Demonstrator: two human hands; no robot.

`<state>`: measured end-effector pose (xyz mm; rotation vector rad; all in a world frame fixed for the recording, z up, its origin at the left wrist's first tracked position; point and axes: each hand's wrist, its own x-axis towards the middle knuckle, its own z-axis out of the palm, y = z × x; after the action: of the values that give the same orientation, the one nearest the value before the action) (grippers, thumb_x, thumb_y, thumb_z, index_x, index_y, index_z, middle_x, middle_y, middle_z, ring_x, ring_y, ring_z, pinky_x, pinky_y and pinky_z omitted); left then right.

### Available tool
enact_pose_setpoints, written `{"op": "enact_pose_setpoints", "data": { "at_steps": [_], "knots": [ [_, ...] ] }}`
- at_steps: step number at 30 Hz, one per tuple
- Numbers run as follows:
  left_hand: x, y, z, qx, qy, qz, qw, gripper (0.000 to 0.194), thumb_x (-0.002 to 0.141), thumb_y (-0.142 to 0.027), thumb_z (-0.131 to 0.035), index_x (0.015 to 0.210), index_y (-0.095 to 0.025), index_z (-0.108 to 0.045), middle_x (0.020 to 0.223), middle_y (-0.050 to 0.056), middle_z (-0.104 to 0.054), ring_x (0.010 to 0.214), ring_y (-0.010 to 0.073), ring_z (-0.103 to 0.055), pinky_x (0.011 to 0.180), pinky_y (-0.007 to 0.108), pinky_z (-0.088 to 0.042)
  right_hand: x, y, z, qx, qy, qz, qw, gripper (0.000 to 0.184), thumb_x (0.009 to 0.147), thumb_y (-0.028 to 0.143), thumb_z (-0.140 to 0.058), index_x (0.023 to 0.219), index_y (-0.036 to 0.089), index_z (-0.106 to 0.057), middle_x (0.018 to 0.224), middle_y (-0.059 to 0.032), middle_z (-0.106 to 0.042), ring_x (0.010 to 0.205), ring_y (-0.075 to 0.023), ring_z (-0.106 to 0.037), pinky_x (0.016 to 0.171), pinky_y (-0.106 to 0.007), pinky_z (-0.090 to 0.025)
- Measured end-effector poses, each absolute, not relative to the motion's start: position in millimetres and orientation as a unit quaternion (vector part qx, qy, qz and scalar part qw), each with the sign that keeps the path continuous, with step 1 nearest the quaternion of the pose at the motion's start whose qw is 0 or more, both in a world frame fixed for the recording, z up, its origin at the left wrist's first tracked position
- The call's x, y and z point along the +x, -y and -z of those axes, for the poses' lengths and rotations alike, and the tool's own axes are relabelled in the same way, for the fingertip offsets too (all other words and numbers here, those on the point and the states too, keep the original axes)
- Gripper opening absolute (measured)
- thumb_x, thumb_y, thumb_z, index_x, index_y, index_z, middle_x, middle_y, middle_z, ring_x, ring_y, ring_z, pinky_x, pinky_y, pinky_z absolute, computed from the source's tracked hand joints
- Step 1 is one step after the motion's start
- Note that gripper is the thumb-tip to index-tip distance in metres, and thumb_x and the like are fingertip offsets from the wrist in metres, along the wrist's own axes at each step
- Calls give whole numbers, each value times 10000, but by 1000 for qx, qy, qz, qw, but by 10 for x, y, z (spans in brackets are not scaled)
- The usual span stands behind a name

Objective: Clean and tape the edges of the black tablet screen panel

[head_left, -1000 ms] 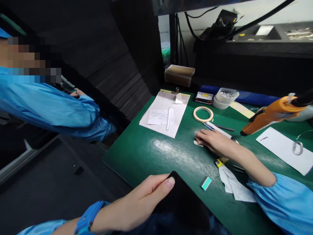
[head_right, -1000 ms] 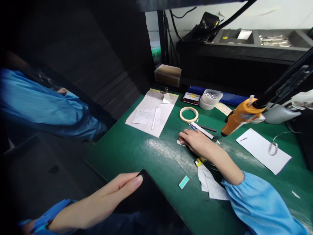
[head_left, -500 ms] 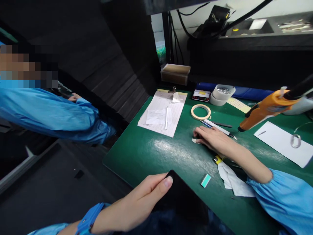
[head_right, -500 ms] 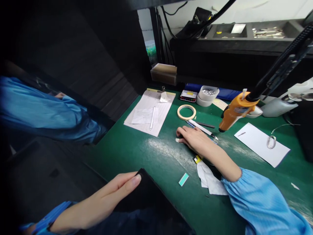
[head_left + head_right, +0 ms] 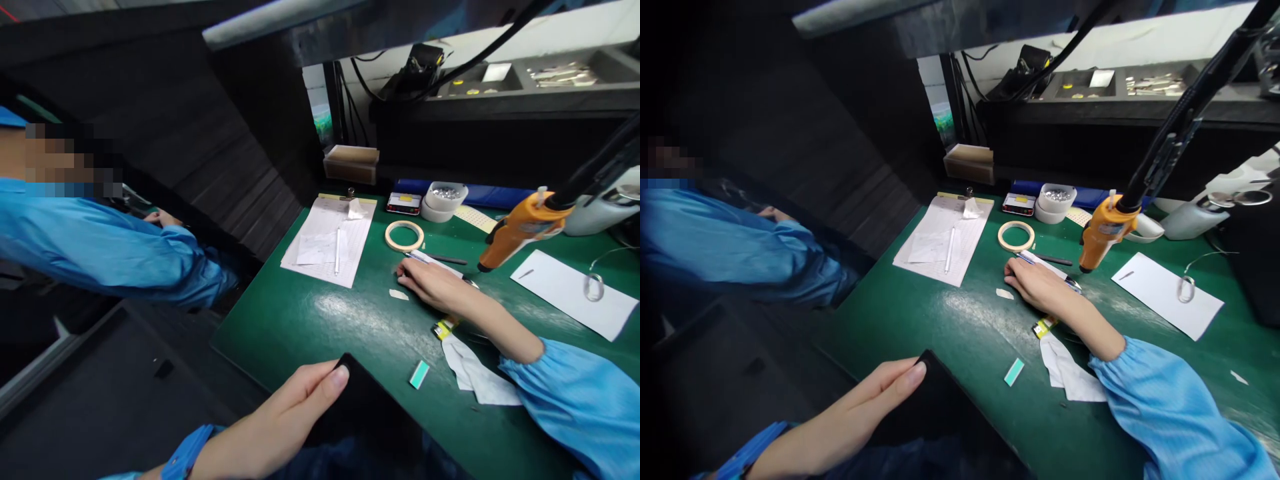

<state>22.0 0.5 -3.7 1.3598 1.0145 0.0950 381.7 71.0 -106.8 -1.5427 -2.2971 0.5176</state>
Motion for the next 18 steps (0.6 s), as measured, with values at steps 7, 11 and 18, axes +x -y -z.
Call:
{"op": "enact_pose_setpoints", "data": {
  "at_steps": [7,11,18],
  "knots": [
    [192,-14,79,586,-474,-28,657,799,847,-1044,-459,833,-257,-598,917,9,-532,956,252,-467,916,363,-499,3719,-665,1083,-577,790,-149,143,346,1134,507,-668,1193,166,-660,1051,-56,-670,906,-218,-658,891,-407,-578],
    [202,-12,66,560,-482,-52,672,802,842,-1030,-513,881,-245,-671,954,24,-650,1058,277,-560,968,360,-528,3693,-657,1064,-588,779,-161,146,297,1192,449,-556,1191,168,-654,1044,-54,-679,863,-200,-661,846,-375,-581],
    [327,-78,-23,450,-497,-176,721,773,670,-1011,-739,782,-247,-713,865,5,-699,973,258,-617,953,368,-574,3692,-661,826,-571,772,-226,164,562,1060,776,-517,1056,217,-578,912,-83,-689,758,-250,-660,745,-405,-568]
  ]
}}
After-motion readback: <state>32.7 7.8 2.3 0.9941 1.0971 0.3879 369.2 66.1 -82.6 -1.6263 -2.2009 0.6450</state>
